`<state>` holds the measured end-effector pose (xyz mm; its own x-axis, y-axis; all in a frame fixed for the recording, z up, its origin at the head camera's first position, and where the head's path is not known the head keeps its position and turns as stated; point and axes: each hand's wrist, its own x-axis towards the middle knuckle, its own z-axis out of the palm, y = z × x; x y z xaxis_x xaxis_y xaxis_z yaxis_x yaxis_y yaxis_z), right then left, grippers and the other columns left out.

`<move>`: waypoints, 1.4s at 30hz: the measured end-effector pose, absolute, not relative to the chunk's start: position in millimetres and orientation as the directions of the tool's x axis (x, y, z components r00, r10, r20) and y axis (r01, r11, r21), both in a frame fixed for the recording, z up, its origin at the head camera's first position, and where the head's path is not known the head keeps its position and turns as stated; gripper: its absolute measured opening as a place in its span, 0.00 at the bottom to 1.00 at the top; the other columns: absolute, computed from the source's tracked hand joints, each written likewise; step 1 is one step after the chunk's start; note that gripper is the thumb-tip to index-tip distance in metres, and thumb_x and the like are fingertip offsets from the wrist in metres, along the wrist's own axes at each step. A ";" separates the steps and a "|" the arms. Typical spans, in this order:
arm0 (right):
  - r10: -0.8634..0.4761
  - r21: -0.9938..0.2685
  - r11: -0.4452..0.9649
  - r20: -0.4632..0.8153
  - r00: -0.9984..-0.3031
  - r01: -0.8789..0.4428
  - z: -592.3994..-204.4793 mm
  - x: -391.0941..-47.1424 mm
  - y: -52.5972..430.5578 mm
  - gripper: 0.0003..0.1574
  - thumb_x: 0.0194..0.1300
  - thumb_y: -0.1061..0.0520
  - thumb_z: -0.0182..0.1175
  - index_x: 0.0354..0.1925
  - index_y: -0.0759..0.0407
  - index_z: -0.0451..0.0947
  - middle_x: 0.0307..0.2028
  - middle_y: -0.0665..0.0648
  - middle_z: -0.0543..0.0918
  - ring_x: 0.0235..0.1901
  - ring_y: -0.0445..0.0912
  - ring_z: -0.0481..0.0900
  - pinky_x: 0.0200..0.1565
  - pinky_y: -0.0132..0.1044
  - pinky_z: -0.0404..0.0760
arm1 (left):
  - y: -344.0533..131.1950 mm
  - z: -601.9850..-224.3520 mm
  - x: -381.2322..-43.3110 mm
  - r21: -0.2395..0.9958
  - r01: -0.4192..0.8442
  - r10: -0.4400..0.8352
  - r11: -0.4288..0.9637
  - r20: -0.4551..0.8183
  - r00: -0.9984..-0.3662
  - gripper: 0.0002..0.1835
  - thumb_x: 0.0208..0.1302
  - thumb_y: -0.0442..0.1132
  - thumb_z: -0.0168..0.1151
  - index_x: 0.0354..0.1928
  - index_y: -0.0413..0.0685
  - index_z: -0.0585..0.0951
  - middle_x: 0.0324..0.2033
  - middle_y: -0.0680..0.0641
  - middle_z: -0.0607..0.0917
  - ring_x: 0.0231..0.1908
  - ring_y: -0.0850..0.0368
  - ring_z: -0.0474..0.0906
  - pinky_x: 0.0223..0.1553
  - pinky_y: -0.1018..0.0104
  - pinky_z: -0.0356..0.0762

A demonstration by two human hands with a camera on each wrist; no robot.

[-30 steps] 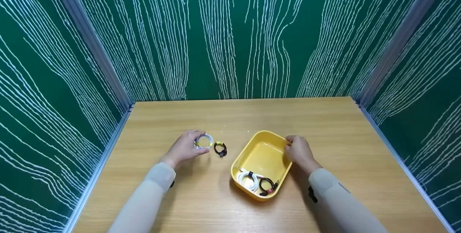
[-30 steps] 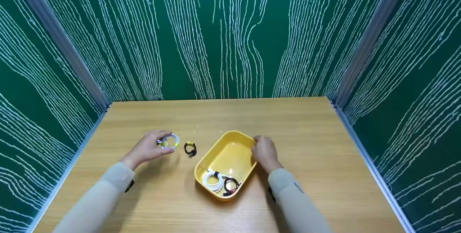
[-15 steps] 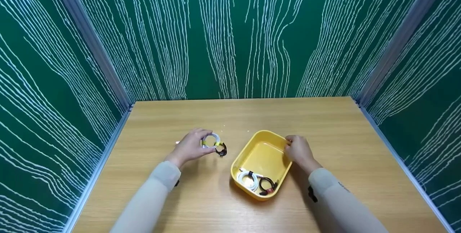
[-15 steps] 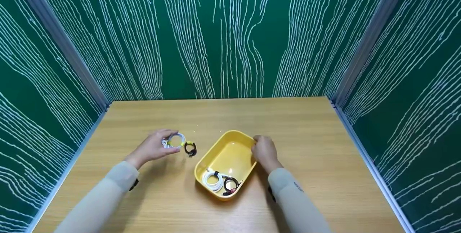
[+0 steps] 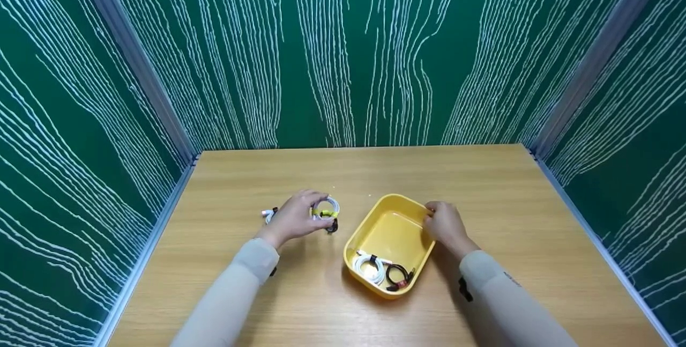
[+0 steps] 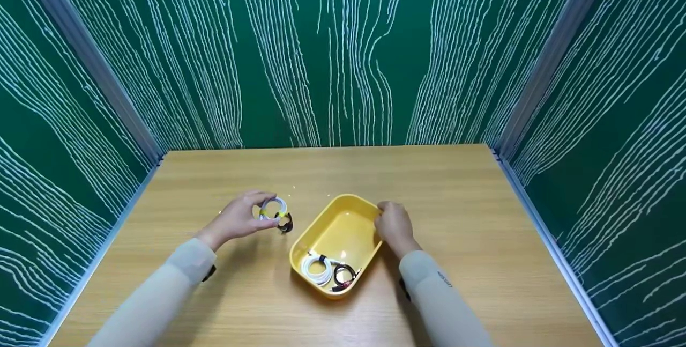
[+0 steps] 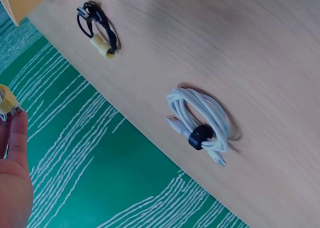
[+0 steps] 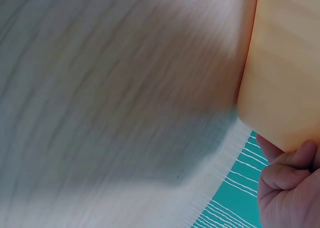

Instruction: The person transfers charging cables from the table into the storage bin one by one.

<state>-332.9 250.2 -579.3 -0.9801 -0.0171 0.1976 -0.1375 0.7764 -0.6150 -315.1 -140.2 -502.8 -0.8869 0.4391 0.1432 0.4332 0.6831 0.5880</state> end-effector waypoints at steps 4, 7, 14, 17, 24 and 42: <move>-0.008 -0.618 0.776 0.192 -0.981 -0.128 -579.2 -332.7 249.4 0.13 0.58 0.72 0.56 0.33 0.65 0.86 0.27 0.60 0.84 0.28 0.51 0.74 0.32 0.39 0.71 | -133.5 -502.0 -315.7 0.579 0.453 0.457 0.678 0.151 -0.877 0.35 0.65 0.47 0.81 0.71 0.41 0.81 0.66 0.41 0.84 0.63 0.45 0.81 0.71 0.46 0.80; -0.004 -0.620 0.776 0.180 -0.984 -0.116 -579.2 -332.0 249.0 0.15 0.59 0.72 0.56 0.37 0.66 0.88 0.31 0.62 0.87 0.29 0.52 0.76 0.32 0.40 0.73 | -128.8 -500.8 -315.4 0.582 0.452 0.462 0.676 0.143 -0.875 0.36 0.65 0.48 0.81 0.71 0.42 0.81 0.65 0.41 0.85 0.63 0.45 0.81 0.70 0.47 0.81; 0.007 -0.627 0.773 0.162 -0.987 -0.098 -578.6 -332.2 249.0 0.16 0.61 0.71 0.56 0.40 0.66 0.89 0.35 0.65 0.90 0.31 0.53 0.80 0.35 0.42 0.78 | -120.6 -498.5 -315.4 0.576 0.450 0.471 0.683 0.125 -0.873 0.37 0.66 0.52 0.80 0.72 0.46 0.81 0.67 0.44 0.84 0.65 0.47 0.81 0.72 0.48 0.80; 0.005 -0.630 0.770 0.160 -0.987 -0.098 -578.7 -332.2 249.1 0.16 0.60 0.71 0.56 0.40 0.67 0.89 0.36 0.66 0.90 0.33 0.55 0.81 0.37 0.45 0.81 | -117.6 -498.0 -315.7 0.574 0.460 0.478 0.677 0.133 -0.868 0.37 0.65 0.53 0.80 0.72 0.45 0.81 0.67 0.44 0.84 0.65 0.47 0.80 0.71 0.48 0.80; 0.006 -0.638 0.765 0.141 -0.990 -0.086 -577.8 -331.3 248.6 0.18 0.62 0.71 0.57 0.45 0.68 0.90 0.42 0.70 0.91 0.38 0.57 0.85 0.45 0.54 0.87 | -108.8 -496.8 -315.5 0.576 0.480 0.498 0.661 0.140 -0.855 0.35 0.66 0.52 0.79 0.71 0.46 0.82 0.65 0.45 0.85 0.59 0.51 0.81 0.68 0.52 0.83; 0.002 -0.616 0.779 0.181 -0.983 -0.112 -578.0 -331.3 249.0 0.14 0.60 0.70 0.56 0.36 0.64 0.88 0.27 0.60 0.85 0.28 0.51 0.74 0.30 0.39 0.69 | -81.6 -494.1 -314.0 0.569 0.523 0.550 0.634 0.143 -0.823 0.35 0.67 0.50 0.79 0.72 0.46 0.81 0.63 0.47 0.86 0.56 0.54 0.81 0.66 0.58 0.83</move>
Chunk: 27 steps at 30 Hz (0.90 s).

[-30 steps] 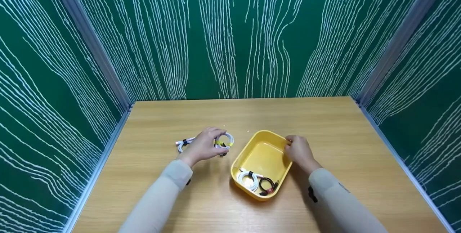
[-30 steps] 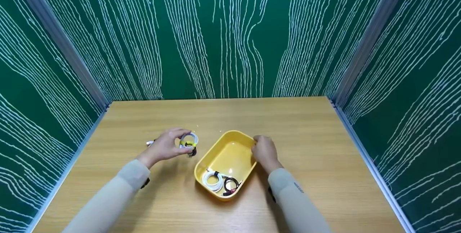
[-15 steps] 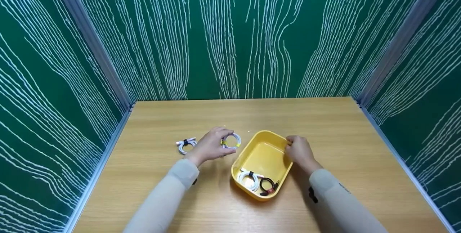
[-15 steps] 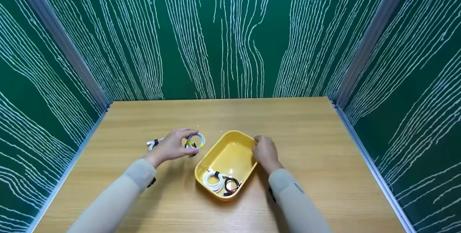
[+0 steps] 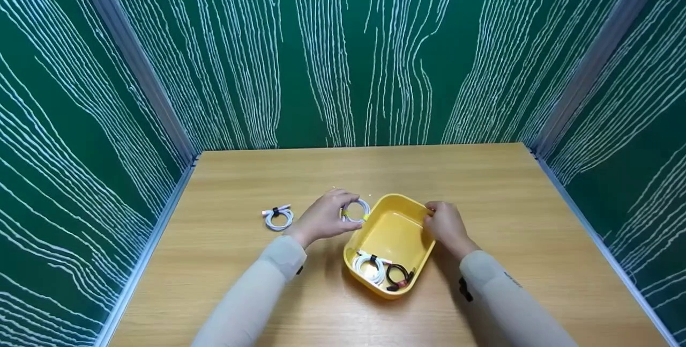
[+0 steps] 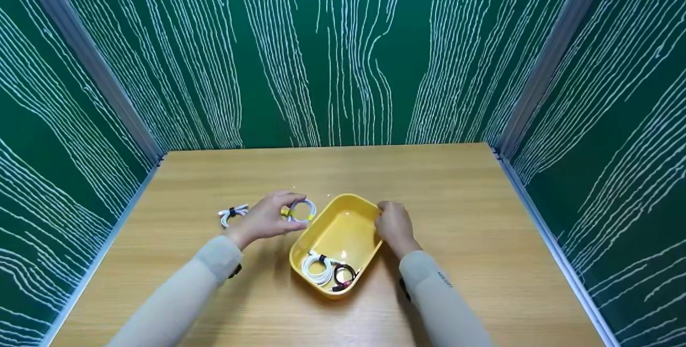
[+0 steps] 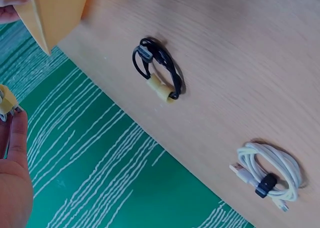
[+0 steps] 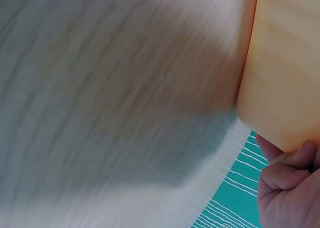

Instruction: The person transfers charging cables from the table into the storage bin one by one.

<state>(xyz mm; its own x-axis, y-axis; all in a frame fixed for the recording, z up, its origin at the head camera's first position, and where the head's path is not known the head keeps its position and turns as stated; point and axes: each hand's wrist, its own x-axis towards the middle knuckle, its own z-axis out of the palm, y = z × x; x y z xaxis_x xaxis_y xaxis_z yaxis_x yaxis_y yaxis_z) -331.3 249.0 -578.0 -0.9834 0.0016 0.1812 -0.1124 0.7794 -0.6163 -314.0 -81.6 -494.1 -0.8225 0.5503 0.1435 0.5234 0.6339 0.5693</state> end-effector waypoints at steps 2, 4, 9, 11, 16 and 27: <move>-0.003 -0.615 0.780 0.180 -0.984 -0.115 -577.6 -331.6 249.1 0.13 0.60 0.71 0.56 0.35 0.65 0.87 0.27 0.61 0.85 0.28 0.51 0.75 0.30 0.39 0.69 | -79.4 -494.0 -313.2 0.575 0.516 0.548 0.634 0.137 -0.825 0.35 0.67 0.50 0.79 0.72 0.48 0.81 0.63 0.48 0.86 0.55 0.55 0.81 0.66 0.59 0.84; -0.004 -0.612 0.782 0.182 -0.983 -0.116 -576.9 -332.2 249.3 0.13 0.60 0.71 0.56 0.36 0.65 0.88 0.29 0.61 0.87 0.29 0.52 0.76 0.32 0.39 0.71 | -77.1 -494.3 -312.8 0.582 0.510 0.546 0.633 0.132 -0.828 0.35 0.67 0.51 0.79 0.72 0.49 0.81 0.63 0.49 0.86 0.55 0.55 0.81 0.65 0.60 0.84; -0.005 -0.619 0.778 0.165 -0.986 -0.108 -577.1 -333.3 249.6 0.12 0.60 0.71 0.56 0.34 0.64 0.87 0.29 0.61 0.86 0.29 0.52 0.76 0.32 0.39 0.71 | -71.6 -494.1 -311.8 0.588 0.505 0.547 0.632 0.122 -0.828 0.35 0.67 0.50 0.79 0.73 0.50 0.81 0.65 0.48 0.85 0.57 0.53 0.81 0.66 0.59 0.84; -0.006 -0.621 0.777 0.159 -0.987 -0.105 -577.2 -333.5 249.4 0.11 0.60 0.71 0.56 0.32 0.63 0.85 0.27 0.59 0.83 0.28 0.51 0.74 0.32 0.39 0.69 | -69.7 -493.3 -312.0 0.581 0.510 0.554 0.634 0.119 -0.824 0.35 0.67 0.49 0.79 0.73 0.49 0.80 0.66 0.48 0.85 0.58 0.53 0.81 0.67 0.58 0.83; -0.009 -0.622 0.776 0.155 -0.988 -0.105 -576.4 -334.3 249.0 0.09 0.61 0.71 0.56 0.29 0.63 0.82 0.25 0.58 0.80 0.28 0.51 0.73 0.32 0.39 0.68 | -64.3 -492.3 -312.6 0.571 0.521 0.566 0.634 0.116 -0.816 0.36 0.67 0.50 0.79 0.74 0.49 0.80 0.67 0.47 0.84 0.61 0.53 0.81 0.69 0.57 0.82; -0.001 -0.618 0.779 0.164 -0.987 -0.103 -577.9 -333.3 250.5 0.17 0.61 0.71 0.55 0.41 0.66 0.90 0.33 0.63 0.90 0.30 0.51 0.78 0.33 0.40 0.75 | -52.2 -492.2 -311.9 0.554 0.550 0.594 0.625 0.120 -0.796 0.36 0.67 0.50 0.79 0.74 0.46 0.79 0.69 0.45 0.83 0.68 0.49 0.80 0.73 0.55 0.78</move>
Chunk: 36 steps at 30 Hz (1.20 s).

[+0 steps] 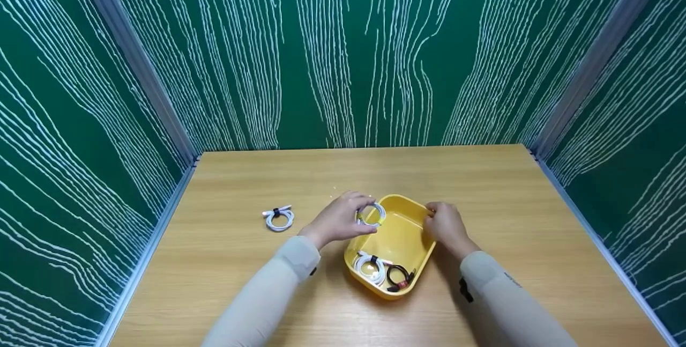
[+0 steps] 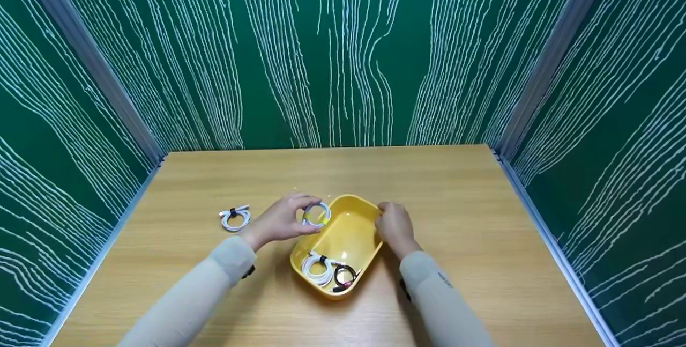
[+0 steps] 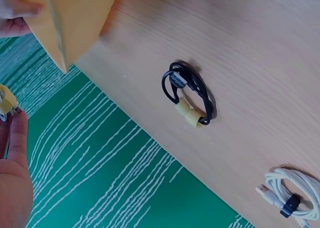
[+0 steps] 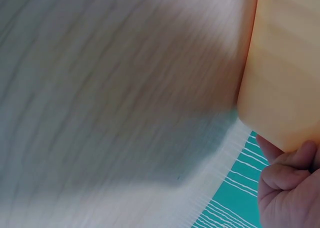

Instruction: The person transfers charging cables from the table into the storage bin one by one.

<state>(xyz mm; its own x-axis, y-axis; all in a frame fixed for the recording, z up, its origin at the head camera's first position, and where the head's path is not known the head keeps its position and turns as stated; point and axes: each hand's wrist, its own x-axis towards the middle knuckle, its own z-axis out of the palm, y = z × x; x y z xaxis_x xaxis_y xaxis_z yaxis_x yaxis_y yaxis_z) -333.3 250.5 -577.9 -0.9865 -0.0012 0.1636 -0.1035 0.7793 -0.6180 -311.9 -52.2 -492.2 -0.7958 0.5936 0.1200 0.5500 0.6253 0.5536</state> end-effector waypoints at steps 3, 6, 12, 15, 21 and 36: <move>-0.002 -0.614 0.782 0.173 -0.985 -0.109 -578.2 -333.2 250.7 0.16 0.61 0.70 0.56 0.39 0.65 0.89 0.32 0.62 0.90 0.30 0.52 0.78 0.33 0.41 0.75 | -48.1 -491.6 -310.7 0.565 0.539 0.590 0.625 0.111 -0.800 0.36 0.67 0.51 0.79 0.74 0.48 0.79 0.69 0.46 0.83 0.68 0.50 0.80 0.72 0.57 0.79; -0.003 -0.609 0.785 0.184 -0.983 -0.117 -578.1 -333.3 250.5 0.15 0.61 0.70 0.56 0.38 0.65 0.89 0.32 0.62 0.90 0.31 0.53 0.79 0.34 0.42 0.77 | -43.8 -491.0 -310.5 0.563 0.544 0.594 0.622 0.114 -0.797 0.36 0.67 0.51 0.79 0.73 0.47 0.80 0.68 0.46 0.83 0.68 0.51 0.80 0.72 0.58 0.79; 0.000 -0.613 0.782 0.178 -0.984 -0.111 -578.8 -332.4 249.6 0.13 0.61 0.70 0.57 0.36 0.64 0.88 0.32 0.62 0.89 0.31 0.53 0.79 0.34 0.42 0.77 | -35.4 -490.8 -310.9 0.551 0.571 0.611 0.609 0.132 -0.780 0.36 0.67 0.51 0.79 0.72 0.46 0.80 0.67 0.46 0.84 0.67 0.51 0.80 0.72 0.59 0.79; 0.001 -0.618 0.779 0.173 -0.985 -0.108 -579.4 -332.1 249.4 0.13 0.61 0.70 0.57 0.36 0.65 0.88 0.32 0.62 0.88 0.31 0.52 0.78 0.34 0.41 0.76 | -32.2 -491.1 -310.7 0.550 0.580 0.619 0.601 0.139 -0.773 0.36 0.67 0.52 0.79 0.72 0.46 0.80 0.67 0.46 0.84 0.68 0.51 0.80 0.73 0.59 0.78; 0.003 -0.617 0.780 0.177 -0.984 -0.108 -578.6 -331.3 249.1 0.12 0.61 0.71 0.56 0.36 0.66 0.87 0.32 0.63 0.88 0.31 0.53 0.78 0.35 0.43 0.77 | -25.3 -492.0 -310.9 0.549 0.587 0.626 0.595 0.142 -0.767 0.36 0.66 0.51 0.79 0.72 0.46 0.81 0.67 0.46 0.85 0.68 0.51 0.80 0.73 0.60 0.77; 0.003 -0.628 0.771 0.175 -0.985 -0.109 -579.9 -331.3 249.4 0.22 0.61 0.70 0.56 0.51 0.75 0.87 0.48 0.75 0.90 0.44 0.63 0.87 0.50 0.59 0.88 | -6.1 -494.2 -310.5 0.510 0.626 0.656 0.590 0.151 -0.740 0.36 0.65 0.49 0.80 0.72 0.45 0.81 0.67 0.45 0.85 0.68 0.51 0.80 0.74 0.62 0.75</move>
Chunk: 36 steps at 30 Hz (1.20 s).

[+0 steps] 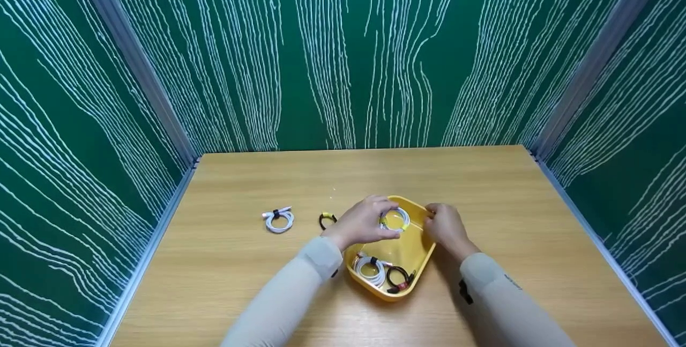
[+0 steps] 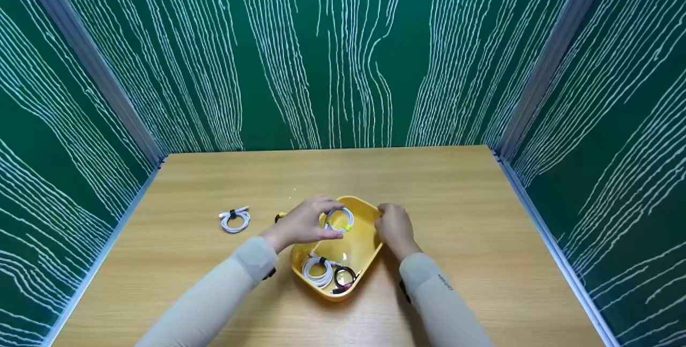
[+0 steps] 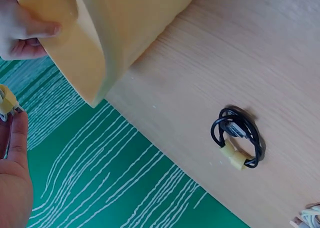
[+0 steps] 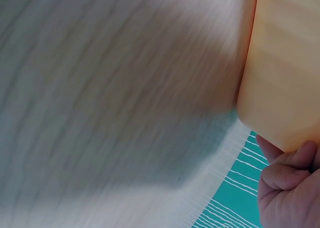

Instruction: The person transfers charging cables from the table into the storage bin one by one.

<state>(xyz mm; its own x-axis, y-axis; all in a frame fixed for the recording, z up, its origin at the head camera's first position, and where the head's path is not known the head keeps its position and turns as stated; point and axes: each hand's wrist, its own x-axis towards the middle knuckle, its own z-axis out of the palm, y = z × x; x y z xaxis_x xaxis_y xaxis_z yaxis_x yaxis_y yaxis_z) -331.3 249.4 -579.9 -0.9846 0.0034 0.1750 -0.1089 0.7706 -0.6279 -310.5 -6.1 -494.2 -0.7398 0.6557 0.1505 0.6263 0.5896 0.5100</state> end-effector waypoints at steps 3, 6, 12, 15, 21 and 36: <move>0.004 -0.628 0.771 0.175 -0.984 -0.108 -581.3 -331.3 250.0 0.22 0.61 0.70 0.56 0.51 0.75 0.87 0.48 0.75 0.90 0.45 0.63 0.87 0.51 0.60 0.88 | -2.7 -495.6 -310.6 0.501 0.631 0.662 0.592 0.143 -0.735 0.37 0.65 0.49 0.80 0.72 0.45 0.80 0.68 0.45 0.84 0.68 0.51 0.80 0.74 0.63 0.75; 0.006 -0.629 0.770 0.179 -0.984 -0.110 -582.4 -331.9 249.9 0.21 0.61 0.70 0.57 0.50 0.74 0.88 0.46 0.74 0.90 0.43 0.63 0.87 0.50 0.60 0.88 | 0.2 -497.4 -310.9 0.499 0.627 0.663 0.598 0.131 -0.737 0.37 0.65 0.50 0.80 0.73 0.46 0.80 0.69 0.45 0.84 0.68 0.51 0.80 0.75 0.64 0.74; 0.003 -0.629 0.770 0.176 -0.984 -0.110 -582.0 -331.7 249.0 0.20 0.61 0.70 0.58 0.49 0.74 0.88 0.44 0.73 0.91 0.42 0.63 0.87 0.49 0.59 0.88 | 5.2 -501.7 -311.8 0.494 0.629 0.671 0.600 0.118 -0.732 0.37 0.66 0.50 0.80 0.73 0.45 0.80 0.70 0.45 0.83 0.71 0.50 0.78 0.77 0.63 0.71; 0.000 -0.626 0.773 0.169 -0.986 -0.108 -581.1 -331.3 249.1 0.21 0.62 0.70 0.57 0.51 0.74 0.87 0.45 0.74 0.91 0.42 0.62 0.88 0.49 0.58 0.88 | 6.9 -503.3 -312.5 0.488 0.636 0.678 0.598 0.114 -0.726 0.37 0.66 0.50 0.79 0.73 0.43 0.80 0.70 0.44 0.84 0.71 0.50 0.78 0.77 0.62 0.71; 0.005 -0.607 0.788 0.176 -0.984 -0.104 -578.8 -331.2 249.6 0.17 0.64 0.70 0.59 0.47 0.70 0.89 0.42 0.71 0.91 0.37 0.59 0.86 0.45 0.57 0.87 | 10.5 -506.1 -314.2 0.493 0.630 0.678 0.600 0.105 -0.727 0.37 0.66 0.51 0.79 0.72 0.43 0.81 0.68 0.44 0.85 0.70 0.51 0.79 0.76 0.63 0.72; -0.003 -0.624 0.774 0.168 -0.986 -0.109 -577.9 -329.7 247.9 0.16 0.62 0.71 0.59 0.45 0.71 0.89 0.41 0.71 0.91 0.40 0.62 0.87 0.47 0.59 0.87 | 19.0 -520.7 -321.9 0.552 0.576 0.668 0.603 0.046 -0.743 0.36 0.62 0.48 0.82 0.70 0.42 0.82 0.64 0.46 0.87 0.65 0.53 0.81 0.73 0.64 0.75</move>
